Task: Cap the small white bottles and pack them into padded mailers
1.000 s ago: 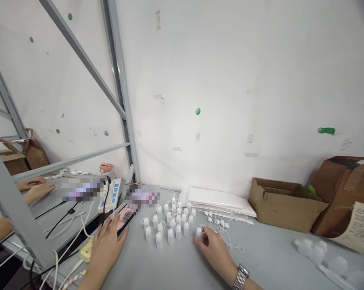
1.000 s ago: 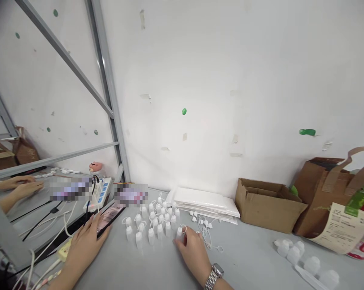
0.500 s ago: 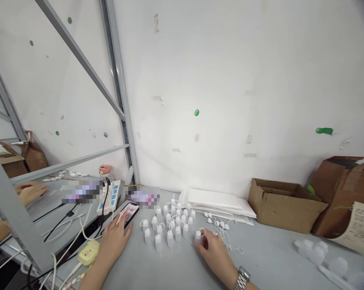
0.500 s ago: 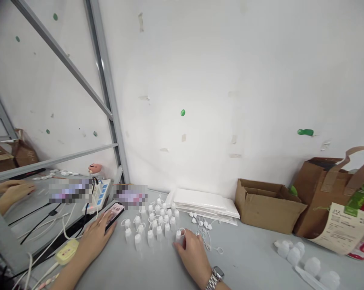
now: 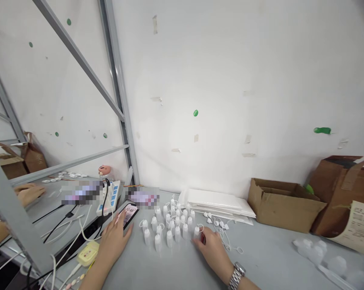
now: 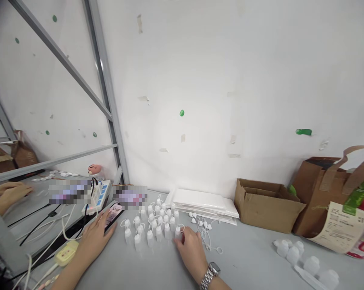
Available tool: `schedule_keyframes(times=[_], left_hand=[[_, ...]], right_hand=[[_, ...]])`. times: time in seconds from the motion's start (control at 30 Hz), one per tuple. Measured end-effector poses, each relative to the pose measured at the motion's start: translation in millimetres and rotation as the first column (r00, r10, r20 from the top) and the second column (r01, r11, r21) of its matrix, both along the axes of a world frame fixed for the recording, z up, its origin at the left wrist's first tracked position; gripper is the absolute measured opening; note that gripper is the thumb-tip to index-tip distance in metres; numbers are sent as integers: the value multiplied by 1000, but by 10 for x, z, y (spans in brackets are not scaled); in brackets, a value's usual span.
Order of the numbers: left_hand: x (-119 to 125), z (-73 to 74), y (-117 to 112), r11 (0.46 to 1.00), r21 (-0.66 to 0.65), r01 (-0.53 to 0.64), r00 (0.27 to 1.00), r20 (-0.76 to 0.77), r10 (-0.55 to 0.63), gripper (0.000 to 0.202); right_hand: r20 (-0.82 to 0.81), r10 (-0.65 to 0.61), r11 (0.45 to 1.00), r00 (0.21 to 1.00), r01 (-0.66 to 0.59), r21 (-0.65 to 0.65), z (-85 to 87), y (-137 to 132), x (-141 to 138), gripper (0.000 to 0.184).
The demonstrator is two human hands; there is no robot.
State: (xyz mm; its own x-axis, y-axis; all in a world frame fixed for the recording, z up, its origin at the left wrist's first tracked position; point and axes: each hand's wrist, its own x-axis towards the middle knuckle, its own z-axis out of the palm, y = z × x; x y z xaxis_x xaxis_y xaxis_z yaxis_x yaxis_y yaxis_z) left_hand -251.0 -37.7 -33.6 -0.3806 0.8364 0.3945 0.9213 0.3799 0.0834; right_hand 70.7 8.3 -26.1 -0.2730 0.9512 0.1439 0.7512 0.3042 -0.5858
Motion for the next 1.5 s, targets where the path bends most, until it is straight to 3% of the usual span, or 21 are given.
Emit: schedule_keyframes(times=[0.57, 0.77, 0.87, 0.93, 1.07, 1.17, 1.23, 1.27, 1.3, 1.4, 1.5], left_hand=[[-17, -27, -11, 996, 85, 17, 999, -37, -14, 51], [-55, -57, -1, 991, 129, 40, 999, -42, -35, 49], [-1, -8, -34, 966, 246, 74, 996, -59, -61, 46], [139, 58, -95, 914, 373, 161, 986, -108, -130, 42], [733, 202, -281, 712, 542, 447, 893, -227, -388, 29], [1324, 257, -380, 585, 538, 606, 767, -203, -608, 28], [1688, 280, -386, 535, 494, 685, 651, -85, -755, 29], [1845, 294, -370, 533, 457, 713, 598, 1, -801, 27], [1983, 314, -342, 575, 388, 720, 573, 133, -808, 24], [2287, 396, -207, 675, 143, 724, 549, 473, -689, 25], [2484, 460, -37, 670, -12, 742, 555, 571, -605, 32]], right_hand=[[6, 9, 999, 1000, -10, 35, -6, 22, -45, 9], [-51, 21, 1000, 998, -20, 15, -2, -44, 71, 32], [-64, 10, 999, 998, -8, 37, 6, -114, 239, 40], [-63, -1, 998, 998, 5, 61, -24, -145, 417, 41], [-64, -13, 991, 998, 21, 135, -198, -126, 933, 38], [-78, -66, 982, 995, 78, 174, -343, -94, 1385, 34], [-91, -108, 977, 990, 123, 175, -395, -112, 1661, 32], [-96, -137, 973, 986, 152, 174, -403, -139, 1782, 32], [-98, -170, 967, 981, 185, 174, -402, -177, 1890, 33], [-75, -268, 942, 960, 278, 190, -363, -329, 2142, 34], [-30, -389, 887, 921, 383, 257, -330, -476, 2334, 35]])
